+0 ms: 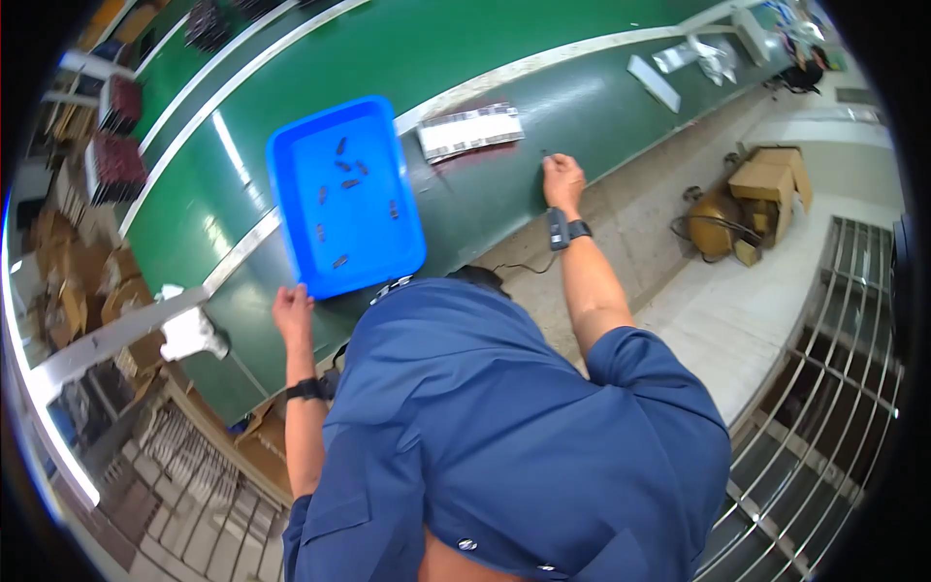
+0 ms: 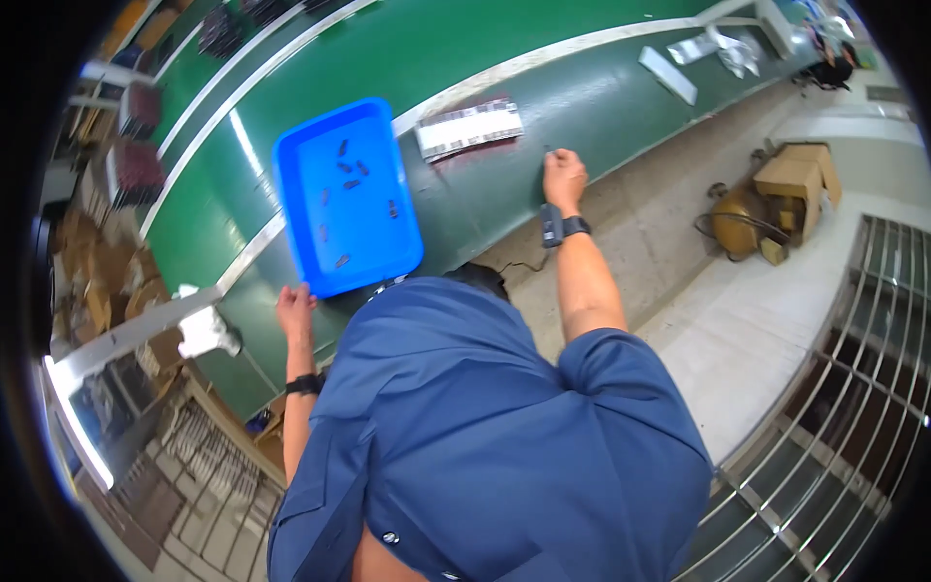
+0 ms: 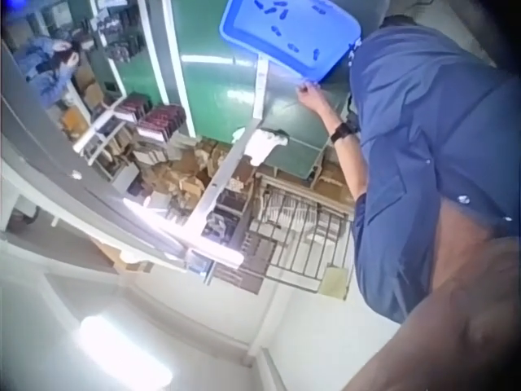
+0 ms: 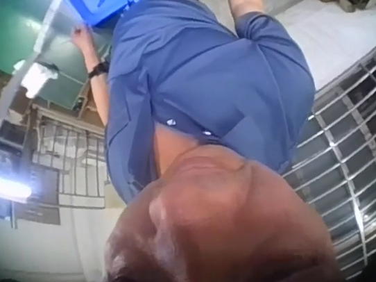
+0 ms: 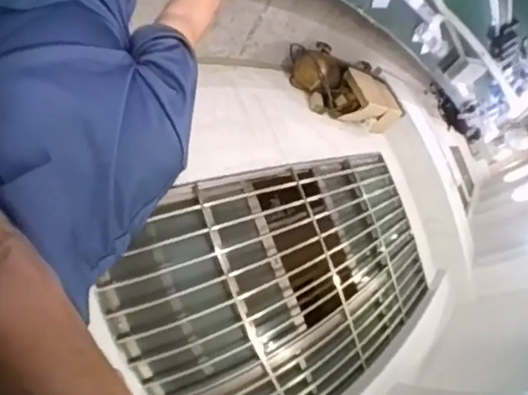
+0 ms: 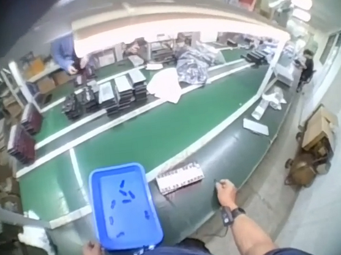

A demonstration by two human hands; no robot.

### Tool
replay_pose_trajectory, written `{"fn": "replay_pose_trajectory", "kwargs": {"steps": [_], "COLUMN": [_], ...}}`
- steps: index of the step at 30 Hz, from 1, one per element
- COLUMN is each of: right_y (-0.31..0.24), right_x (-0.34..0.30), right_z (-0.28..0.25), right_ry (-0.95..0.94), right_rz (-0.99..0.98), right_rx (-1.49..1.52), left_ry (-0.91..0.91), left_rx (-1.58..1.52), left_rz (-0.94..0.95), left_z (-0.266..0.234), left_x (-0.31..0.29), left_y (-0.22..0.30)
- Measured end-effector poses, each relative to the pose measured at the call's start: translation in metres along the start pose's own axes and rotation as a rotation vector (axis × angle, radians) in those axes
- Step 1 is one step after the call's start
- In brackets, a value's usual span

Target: The person picks up a small black component from a blue tray and joins it with another piece by hand. They then place the assembled unit onto a white strip on the workbench and repeat the process.

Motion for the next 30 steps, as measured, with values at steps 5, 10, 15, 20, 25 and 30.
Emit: {"fn": "replay_pose_trajectory", "kwargs": {"steps": [5,10,15,20,25,30], "right_y": [-0.021,-0.026,-0.053,-0.105,-0.133,-0.167], "right_x": [-0.011,-0.019,-0.062,-0.108,-0.133,-0.168], "right_z": [-0.005,-0.006,0.009,0.028,0.037,0.055], "right_ry": [-0.103,-0.078,-0.164,-0.440,-0.723,-0.948], "right_rz": [0.024,-0.012,-0.014,-0.043,-0.071,-0.084], "right_rx": [-0.118,-0.081,0.086,0.115,0.186,0.274], "left_ry": [-0.050,-0.102,-0.259,-0.367,-0.457,-0.442], "left_rx": [0.093,0.180,0.550,0.785,0.847,0.914], "left_rz": [0.074,0.263,0.652,0.951,0.946,1.107], "left_z": [-0.007,0.009,0.048,0.076,0.097,0.100], "left_x": [0.004,-0.003,-0.006,-0.009,-0.016,-0.028], "left_y": [0.010,0.030,0.072,0.063,0.064,0.071]}}
Point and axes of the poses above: each hand's wrist, its own x-axis towards the middle knuckle, its own z-axis out of the palm, y = z × x, the point moved 5 cm from there along x, towards the middle knuckle, and after that the axes turned 10 degrees about y, right-handed, at the moved point
